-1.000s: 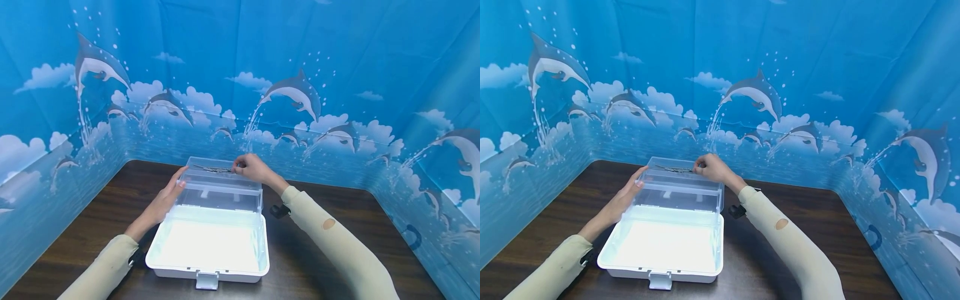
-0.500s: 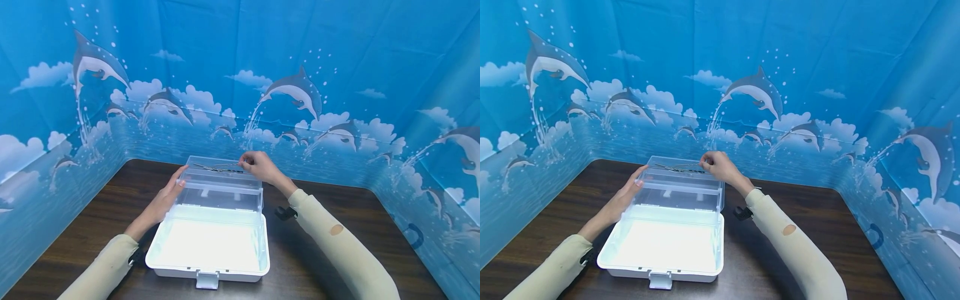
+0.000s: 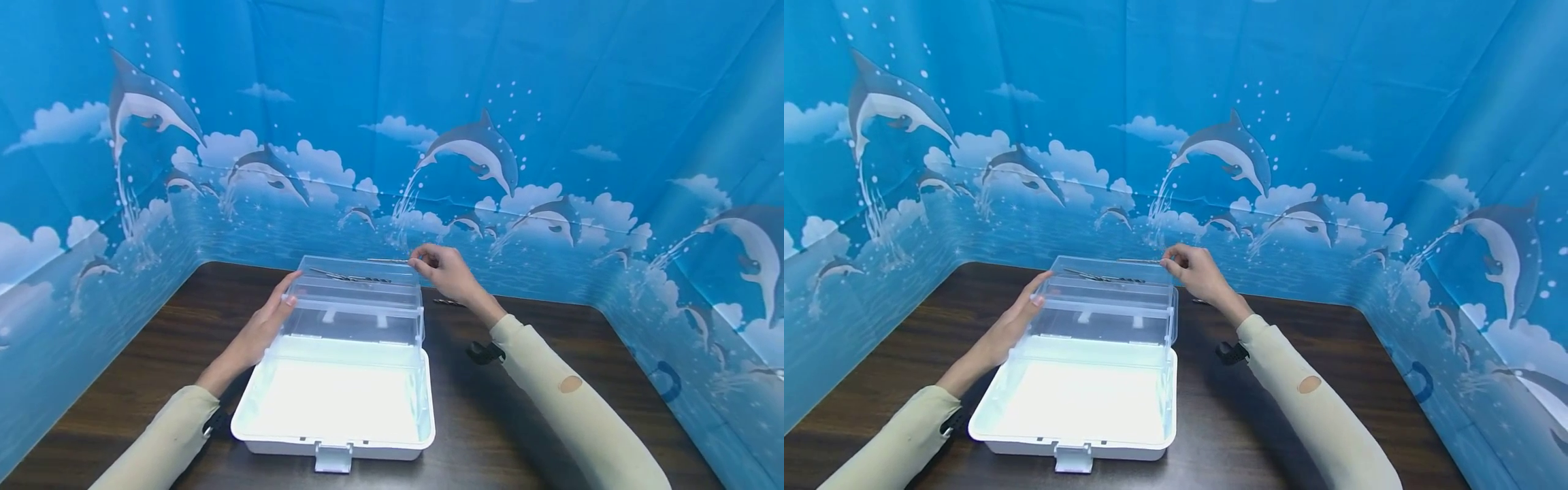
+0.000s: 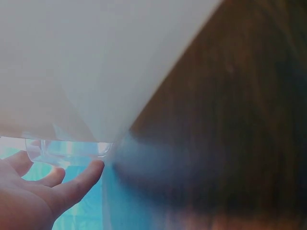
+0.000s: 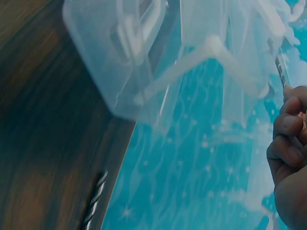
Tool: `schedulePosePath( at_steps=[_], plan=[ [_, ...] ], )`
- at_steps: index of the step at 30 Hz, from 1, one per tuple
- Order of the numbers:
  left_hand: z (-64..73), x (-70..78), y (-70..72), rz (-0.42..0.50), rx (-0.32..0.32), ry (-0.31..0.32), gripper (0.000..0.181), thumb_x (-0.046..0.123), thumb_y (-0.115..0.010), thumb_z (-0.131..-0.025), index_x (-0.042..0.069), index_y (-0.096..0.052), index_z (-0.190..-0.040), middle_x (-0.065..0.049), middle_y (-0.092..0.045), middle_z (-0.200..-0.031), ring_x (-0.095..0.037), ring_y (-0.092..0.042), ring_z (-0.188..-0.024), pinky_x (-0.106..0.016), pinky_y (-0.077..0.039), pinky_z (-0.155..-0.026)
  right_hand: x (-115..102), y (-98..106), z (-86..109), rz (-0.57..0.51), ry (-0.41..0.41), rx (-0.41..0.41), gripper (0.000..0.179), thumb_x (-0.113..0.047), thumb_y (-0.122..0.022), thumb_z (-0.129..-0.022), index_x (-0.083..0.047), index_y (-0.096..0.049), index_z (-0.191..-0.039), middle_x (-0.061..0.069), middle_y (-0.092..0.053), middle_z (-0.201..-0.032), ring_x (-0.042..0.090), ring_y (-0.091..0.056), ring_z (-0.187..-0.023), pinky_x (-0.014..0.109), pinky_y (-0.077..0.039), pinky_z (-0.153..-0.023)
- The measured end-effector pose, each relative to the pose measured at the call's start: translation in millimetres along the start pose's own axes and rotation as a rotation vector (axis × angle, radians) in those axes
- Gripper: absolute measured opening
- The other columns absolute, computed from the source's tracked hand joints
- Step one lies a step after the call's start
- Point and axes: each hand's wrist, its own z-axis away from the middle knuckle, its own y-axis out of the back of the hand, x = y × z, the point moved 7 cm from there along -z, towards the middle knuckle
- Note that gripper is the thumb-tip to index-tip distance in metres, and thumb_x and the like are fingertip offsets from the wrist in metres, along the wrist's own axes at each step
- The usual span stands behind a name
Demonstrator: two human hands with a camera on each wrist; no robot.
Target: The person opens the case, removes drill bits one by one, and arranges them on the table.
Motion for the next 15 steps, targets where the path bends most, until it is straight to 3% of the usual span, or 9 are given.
schedulePosePath(
  at_steps=[7,15],
  plan=[
    [-0.1,0.8,0.7,0.006,-0.004,0.001,0.057,0.032,-0.033,-0.113,0.033,-0.009,-0.165,-0.013,-0.008,-0.168,-0.050,-0.022,-0.146,-0.081,-0.015,-0.103,25.6,25.1,24.5,-0.017,-0.067,0.086,0.019,-0.031,-0.062,-0.105,-0.015,-0.071,-0.109,0.006,-0.048,-0.065,0.024,-0.041,-0.056,0.037,-0.035,-0.055],
    [0.2,0.9,-0.2,0.006,-0.006,0.001,0.058,0.033,-0.032,-0.113,0.031,-0.008,-0.165,-0.019,-0.013,-0.167,-0.052,-0.022,-0.145,-0.081,-0.015,-0.103,72.9,45.2,56.5,-0.050,-0.157,0.152,0.031,-0.035,-0.060,-0.105,-0.007,-0.070,-0.113,0.011,-0.053,-0.071,0.027,-0.046,-0.059,0.036,-0.039,-0.055]
  ],
)
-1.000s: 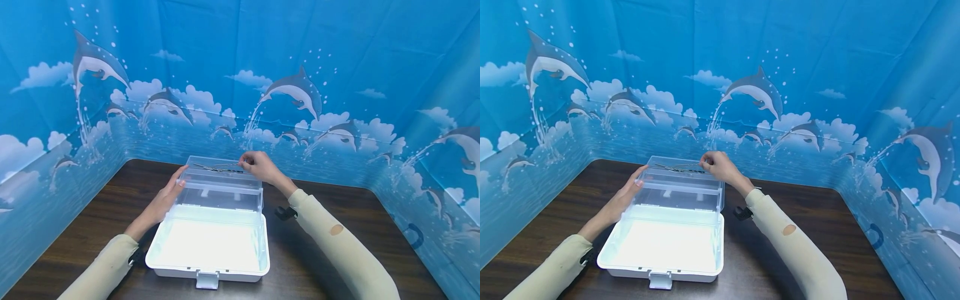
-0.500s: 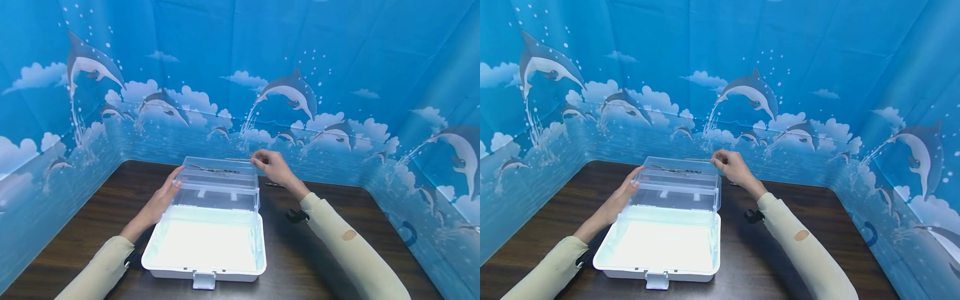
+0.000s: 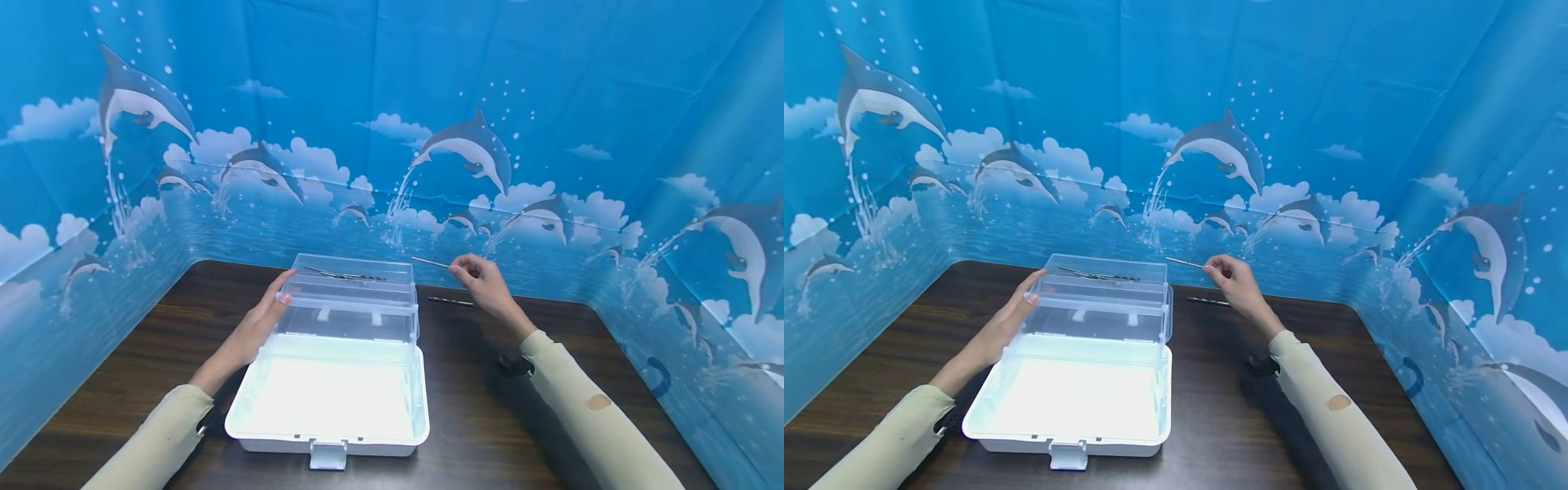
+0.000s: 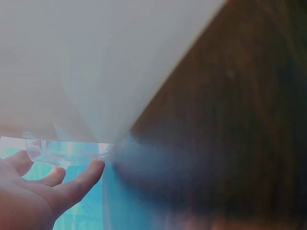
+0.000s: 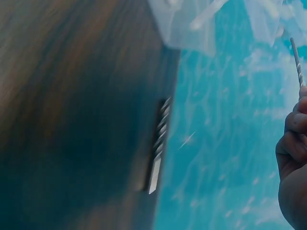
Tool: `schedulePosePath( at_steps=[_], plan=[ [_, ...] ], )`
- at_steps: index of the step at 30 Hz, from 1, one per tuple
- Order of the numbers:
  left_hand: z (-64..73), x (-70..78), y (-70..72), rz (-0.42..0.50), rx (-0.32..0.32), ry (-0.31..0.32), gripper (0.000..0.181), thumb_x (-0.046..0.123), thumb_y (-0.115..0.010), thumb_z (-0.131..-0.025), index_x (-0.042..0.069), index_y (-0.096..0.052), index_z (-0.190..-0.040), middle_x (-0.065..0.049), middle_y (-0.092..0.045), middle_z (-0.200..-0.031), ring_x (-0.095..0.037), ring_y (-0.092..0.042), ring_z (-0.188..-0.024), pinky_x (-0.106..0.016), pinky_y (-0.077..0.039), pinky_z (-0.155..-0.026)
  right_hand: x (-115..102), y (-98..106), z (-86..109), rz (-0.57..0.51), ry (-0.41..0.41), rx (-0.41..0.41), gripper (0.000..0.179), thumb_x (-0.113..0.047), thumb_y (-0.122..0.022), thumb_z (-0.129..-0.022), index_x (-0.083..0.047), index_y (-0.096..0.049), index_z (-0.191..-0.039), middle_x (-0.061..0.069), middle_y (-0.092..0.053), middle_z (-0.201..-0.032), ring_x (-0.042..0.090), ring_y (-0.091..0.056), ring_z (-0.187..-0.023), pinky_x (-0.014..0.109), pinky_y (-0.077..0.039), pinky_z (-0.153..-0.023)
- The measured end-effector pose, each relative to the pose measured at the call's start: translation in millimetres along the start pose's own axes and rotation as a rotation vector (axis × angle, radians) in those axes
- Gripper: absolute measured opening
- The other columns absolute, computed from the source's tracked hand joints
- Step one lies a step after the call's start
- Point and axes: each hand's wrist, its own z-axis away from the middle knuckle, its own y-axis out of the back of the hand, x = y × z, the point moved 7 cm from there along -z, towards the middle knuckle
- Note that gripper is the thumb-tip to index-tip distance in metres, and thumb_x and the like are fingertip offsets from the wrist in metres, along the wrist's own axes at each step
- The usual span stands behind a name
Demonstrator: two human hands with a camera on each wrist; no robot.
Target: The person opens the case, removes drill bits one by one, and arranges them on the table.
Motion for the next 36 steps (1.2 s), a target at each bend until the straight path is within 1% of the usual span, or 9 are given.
schedulePosePath(
  at_steps=[5,6,9,12,14,19,22,28,36],
  plan=[
    [-0.4,0.1,-0.6,0.006,0.000,0.003,0.058,0.032,-0.033,-0.113,0.031,-0.008,-0.165,-0.019,-0.012,-0.167,-0.053,-0.021,-0.145,-0.081,-0.015,-0.103,32.7,10.8,14.1,-0.011,-0.075,0.001,0.031,-0.031,-0.061,-0.105,-0.003,-0.069,-0.113,0.009,-0.050,-0.071,0.025,-0.043,-0.059,0.034,-0.037,-0.055],
    [-0.3,-0.2,-0.8,0.009,0.000,0.003,0.058,0.032,-0.033,-0.113,0.031,-0.008,-0.165,-0.020,-0.014,-0.166,-0.053,-0.021,-0.145,-0.081,-0.015,-0.103,41.0,11.0,17.7,-0.033,-0.114,-0.008,0.032,-0.032,-0.061,-0.105,-0.002,-0.069,-0.114,0.009,-0.050,-0.072,0.025,-0.043,-0.061,0.034,-0.037,-0.055],
    [0.2,-1.0,0.1,0.019,-0.004,0.003,0.058,0.032,-0.032,-0.113,0.032,-0.008,-0.165,-0.024,-0.018,-0.164,-0.053,-0.021,-0.145,-0.081,-0.014,-0.103,62.4,7.9,24.0,-0.057,-0.179,-0.044,0.029,-0.031,-0.062,-0.104,-0.004,-0.070,-0.111,0.011,-0.053,-0.076,0.026,-0.046,-0.065,0.035,-0.039,-0.057],
    [0.2,-1.9,0.6,0.019,-0.004,0.002,0.057,0.032,-0.031,-0.113,0.033,-0.008,-0.165,-0.026,-0.022,-0.162,-0.054,-0.022,-0.145,-0.080,-0.015,-0.103,79.5,1.7,26.1,-0.010,-0.190,-0.107,0.023,-0.028,-0.063,-0.104,-0.007,-0.071,-0.108,0.013,-0.060,-0.083,0.025,-0.052,-0.072,0.037,-0.043,-0.061],
    [0.2,-2.0,0.6,0.019,-0.002,0.003,0.057,0.032,-0.031,-0.113,0.033,-0.008,-0.165,-0.026,-0.022,-0.162,-0.054,-0.022,-0.144,-0.080,-0.015,-0.103,84.2,-2.8,25.1,0.063,-0.147,-0.157,0.018,-0.024,-0.062,-0.104,-0.008,-0.071,-0.106,0.013,-0.064,-0.087,0.024,-0.054,-0.072,0.037,-0.045,-0.062],
    [0.4,-2.5,-0.2,0.012,0.003,0.008,0.057,0.033,-0.031,-0.113,0.034,-0.009,-0.165,-0.022,-0.017,-0.165,-0.054,-0.021,-0.144,-0.082,-0.015,-0.102,91.8,-12.9,25.3,0.115,-0.123,-0.241,0.016,-0.019,-0.061,-0.105,-0.006,-0.071,-0.105,0.011,-0.064,-0.083,0.022,-0.053,-0.068,0.036,-0.043,-0.058],
    [0.1,-2.0,-0.3,0.008,0.003,0.003,0.057,0.033,-0.031,-0.113,0.033,-0.008,-0.165,-0.020,-0.013,-0.167,-0.054,-0.021,-0.144,-0.082,-0.015,-0.102,96.7,-16.2,25.7,0.130,-0.145,-0.253,0.015,-0.018,-0.061,-0.105,-0.007,-0.071,-0.104,0.008,-0.062,-0.080,0.022,-0.052,-0.067,0.036,-0.043,-0.058],
    [-1.8,-0.3,-0.9,-0.002,0.004,-0.015,0.057,0.032,-0.031,-0.113,0.032,-0.008,-0.165,-0.017,-0.010,-0.168,-0.052,-0.022,-0.145,-0.080,-0.015,-0.104,103.6,-15.4,27.6,0.171,-0.185,-0.248,0.013,-0.016,-0.063,-0.104,-0.010,-0.073,-0.101,0.003,-0.066,-0.088,0.021,-0.055,-0.072,0.037,-0.046,-0.062],
    [-0.6,-0.5,-0.9,0.009,0.003,-0.001,0.057,0.032,-0.032,-0.113,0.033,-0.009,-0.165,-0.019,-0.014,-0.166,-0.053,-0.021,-0.145,-0.081,-0.015,-0.103,105.2,-16.1,29.6,0.181,-0.221,-0.249,0.010,-0.015,-0.067,-0.101,-0.011,-0.076,-0.099,0.001,-0.069,-0.088,0.021,-0.060,-0.077,0.038,-0.050,-0.067]
  ],
)
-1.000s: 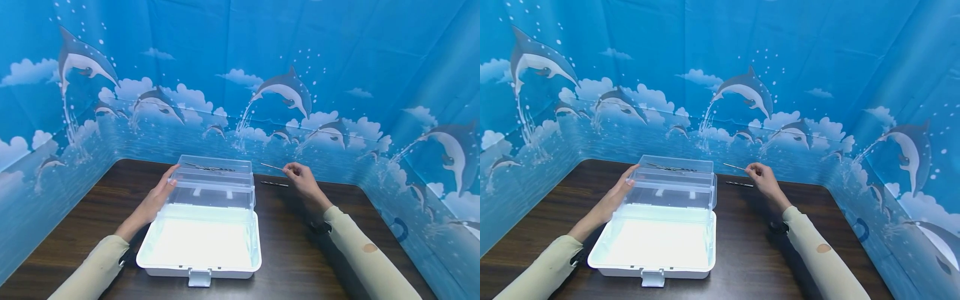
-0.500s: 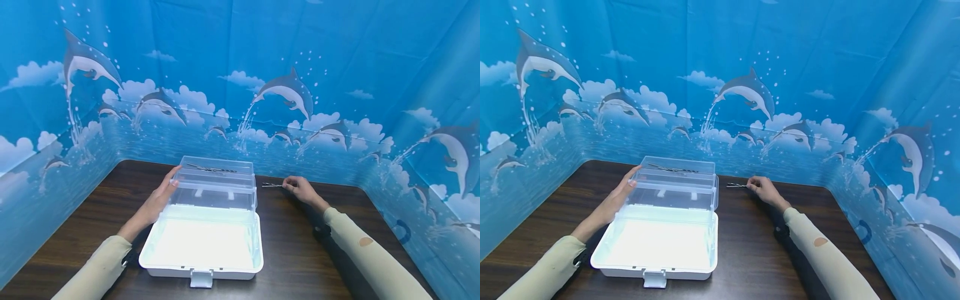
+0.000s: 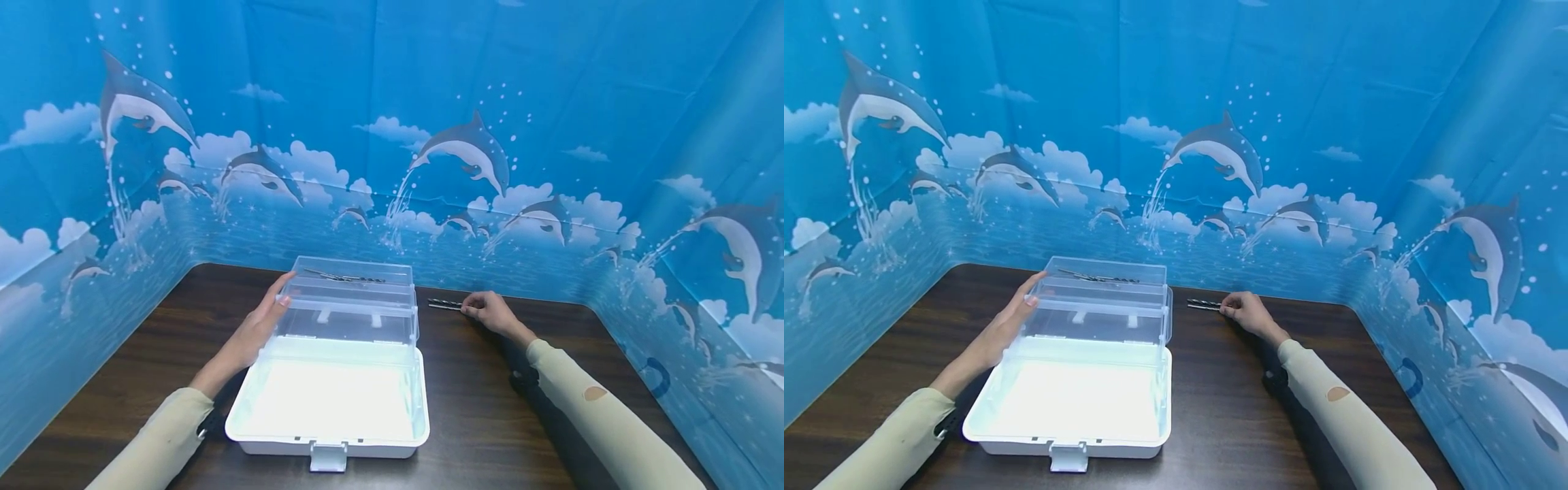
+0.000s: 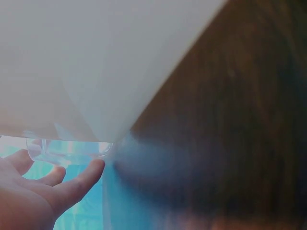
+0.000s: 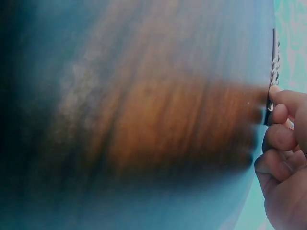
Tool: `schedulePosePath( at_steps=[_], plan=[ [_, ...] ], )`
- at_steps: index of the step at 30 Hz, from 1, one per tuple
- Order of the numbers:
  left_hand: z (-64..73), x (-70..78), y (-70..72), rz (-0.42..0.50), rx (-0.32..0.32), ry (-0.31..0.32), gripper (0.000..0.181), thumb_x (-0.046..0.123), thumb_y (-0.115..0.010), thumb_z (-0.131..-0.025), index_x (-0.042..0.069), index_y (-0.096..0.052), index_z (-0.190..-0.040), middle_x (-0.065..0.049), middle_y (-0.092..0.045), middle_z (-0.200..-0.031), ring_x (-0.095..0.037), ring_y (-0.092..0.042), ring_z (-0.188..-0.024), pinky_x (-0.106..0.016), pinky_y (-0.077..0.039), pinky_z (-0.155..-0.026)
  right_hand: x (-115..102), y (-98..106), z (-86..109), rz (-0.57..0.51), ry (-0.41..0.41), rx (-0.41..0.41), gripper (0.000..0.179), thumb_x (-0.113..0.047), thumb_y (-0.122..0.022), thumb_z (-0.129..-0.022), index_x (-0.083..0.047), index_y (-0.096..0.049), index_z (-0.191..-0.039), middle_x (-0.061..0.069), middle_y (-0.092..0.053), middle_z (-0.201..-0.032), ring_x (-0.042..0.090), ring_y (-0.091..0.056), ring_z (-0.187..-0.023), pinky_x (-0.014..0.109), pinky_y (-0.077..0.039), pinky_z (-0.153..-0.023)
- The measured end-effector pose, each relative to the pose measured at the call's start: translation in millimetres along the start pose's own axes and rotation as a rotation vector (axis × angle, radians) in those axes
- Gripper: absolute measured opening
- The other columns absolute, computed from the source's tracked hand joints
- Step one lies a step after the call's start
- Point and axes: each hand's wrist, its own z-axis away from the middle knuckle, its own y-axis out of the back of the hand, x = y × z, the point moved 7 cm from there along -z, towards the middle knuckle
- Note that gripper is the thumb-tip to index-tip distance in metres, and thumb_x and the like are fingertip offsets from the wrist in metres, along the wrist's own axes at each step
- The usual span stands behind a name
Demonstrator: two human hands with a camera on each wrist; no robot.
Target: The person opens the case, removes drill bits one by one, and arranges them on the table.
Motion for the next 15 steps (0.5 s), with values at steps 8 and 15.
schedulePosePath(
  at_steps=[8,15],
  plan=[
    [1.8,1.1,0.3,-0.007,0.002,-0.001,0.057,0.032,-0.031,-0.113,0.032,-0.008,-0.165,-0.023,-0.018,-0.165,-0.053,-0.021,-0.145,-0.081,-0.015,-0.102,-0.2,-1.3,1.7,0.007,-0.015,0.003,0.011,-0.013,-0.067,-0.101,-0.009,-0.076,-0.100,0.002,-0.067,-0.085,0.021,-0.059,-0.075,0.037,-0.050,-0.067],
    [1.6,1.0,0.7,-0.007,0.001,-0.001,0.057,0.031,-0.031,-0.113,0.033,-0.008,-0.165,-0.022,-0.016,-0.165,-0.054,-0.022,-0.145,-0.081,-0.015,-0.102,6.4,1.5,1.5,-0.058,-0.071,0.022,0.013,-0.021,-0.070,-0.100,-0.009,-0.074,-0.101,0.005,-0.066,-0.081,0.023,-0.057,-0.072,0.036,-0.046,-0.061]
  ],
)
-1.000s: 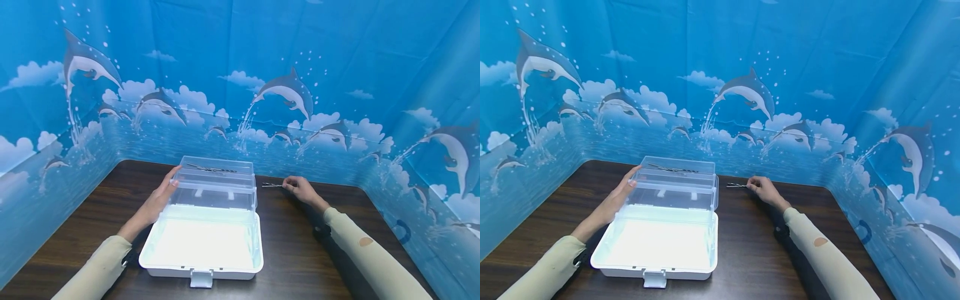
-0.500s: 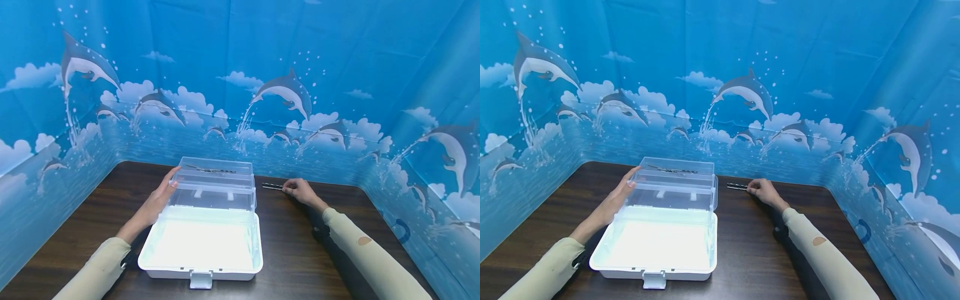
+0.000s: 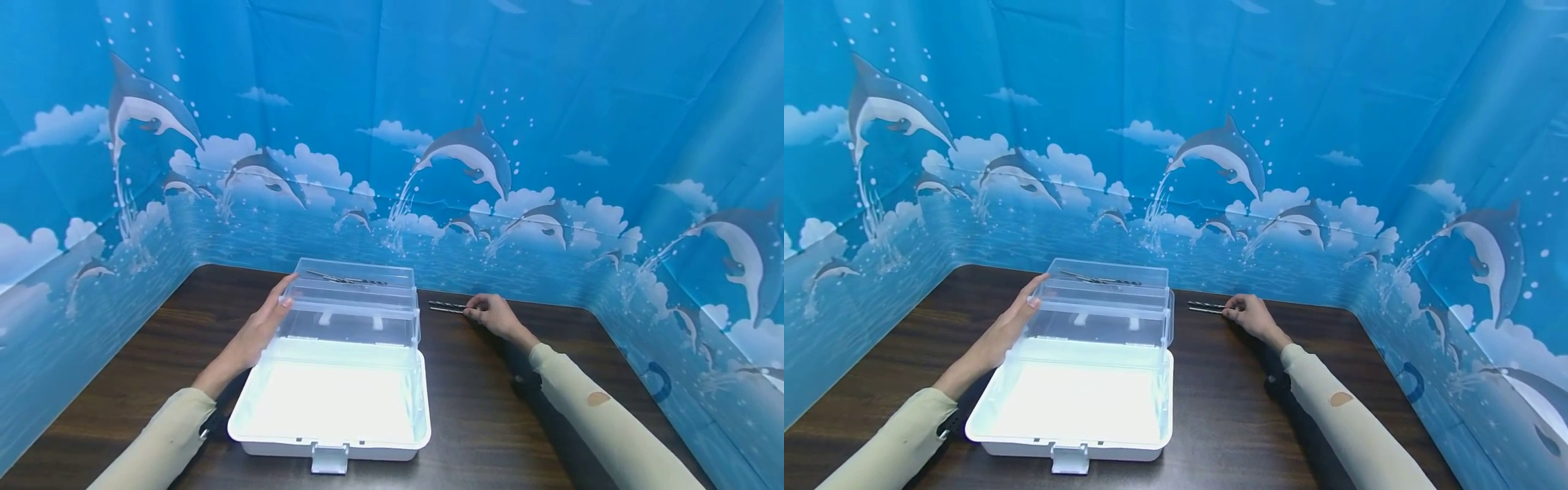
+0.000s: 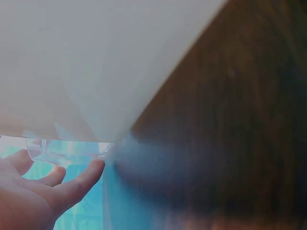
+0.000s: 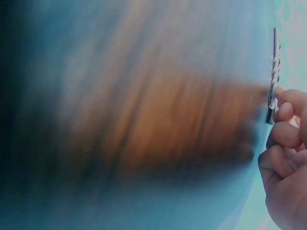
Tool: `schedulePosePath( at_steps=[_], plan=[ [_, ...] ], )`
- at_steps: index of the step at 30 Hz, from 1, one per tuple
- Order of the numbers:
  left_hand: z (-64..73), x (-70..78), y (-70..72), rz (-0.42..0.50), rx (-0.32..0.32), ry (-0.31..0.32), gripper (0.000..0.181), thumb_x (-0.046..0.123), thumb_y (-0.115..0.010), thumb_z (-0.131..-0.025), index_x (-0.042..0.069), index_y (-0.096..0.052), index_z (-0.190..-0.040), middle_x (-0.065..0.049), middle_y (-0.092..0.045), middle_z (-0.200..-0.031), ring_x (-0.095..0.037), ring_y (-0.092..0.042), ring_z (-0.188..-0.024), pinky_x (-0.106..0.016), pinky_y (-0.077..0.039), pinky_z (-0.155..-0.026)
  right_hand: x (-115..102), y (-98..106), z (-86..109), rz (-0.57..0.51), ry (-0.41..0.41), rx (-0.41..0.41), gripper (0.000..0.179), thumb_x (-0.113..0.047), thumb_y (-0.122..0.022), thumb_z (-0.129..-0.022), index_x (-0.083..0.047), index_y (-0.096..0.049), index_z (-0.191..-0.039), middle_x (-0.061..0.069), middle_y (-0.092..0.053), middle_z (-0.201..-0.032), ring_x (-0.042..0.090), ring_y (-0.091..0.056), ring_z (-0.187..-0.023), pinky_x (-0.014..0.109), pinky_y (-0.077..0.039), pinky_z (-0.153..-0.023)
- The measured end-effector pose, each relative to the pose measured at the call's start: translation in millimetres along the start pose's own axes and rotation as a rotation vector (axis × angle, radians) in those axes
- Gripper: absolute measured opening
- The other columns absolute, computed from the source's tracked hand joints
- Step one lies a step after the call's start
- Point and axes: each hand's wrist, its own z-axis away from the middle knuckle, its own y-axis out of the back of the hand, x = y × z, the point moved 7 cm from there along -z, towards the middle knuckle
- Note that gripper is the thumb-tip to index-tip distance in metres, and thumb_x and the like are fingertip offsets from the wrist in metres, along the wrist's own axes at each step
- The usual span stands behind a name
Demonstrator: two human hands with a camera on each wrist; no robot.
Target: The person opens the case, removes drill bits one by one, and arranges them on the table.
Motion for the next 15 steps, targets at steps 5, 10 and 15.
schedulePosePath(
  at_steps=[5,10,15],
  plan=[
    [-1.7,2.6,0.4,-0.016,0.003,0.000,0.057,0.033,-0.031,-0.113,0.032,-0.009,-0.165,-0.018,-0.014,-0.167,-0.053,-0.023,-0.144,-0.080,-0.018,-0.102,-6.5,11.3,0.1,-0.079,-0.003,0.007,0.015,-0.018,-0.065,-0.103,-0.005,-0.073,-0.104,0.010,-0.067,-0.085,0.025,-0.058,-0.075,0.036,-0.047,-0.062],
    [-1.1,3.0,-0.2,-0.012,-0.002,0.004,0.057,0.033,-0.032,-0.113,0.034,-0.009,-0.165,-0.016,-0.012,-0.168,-0.053,-0.022,-0.145,-0.082,-0.018,-0.101,-38.2,25.3,-0.8,-0.140,0.066,0.041,0.021,-0.024,-0.064,-0.104,-0.005,-0.073,-0.109,0.014,-0.061,-0.077,0.032,-0.053,-0.070,0.037,-0.044,-0.059],
    [0.4,1.5,-0.4,-0.012,0.000,0.012,0.057,0.034,-0.032,-0.113,0.035,-0.008,-0.164,-0.019,-0.015,-0.166,-0.055,-0.022,-0.144,-0.083,-0.018,-0.099,-96.0,31.4,-4.2,-0.107,0.188,0.053,0.026,-0.036,-0.062,-0.104,-0.013,-0.073,-0.110,0.012,-0.055,-0.069,0.029,-0.047,-0.059,0.038,-0.040,-0.055]
  ],
)
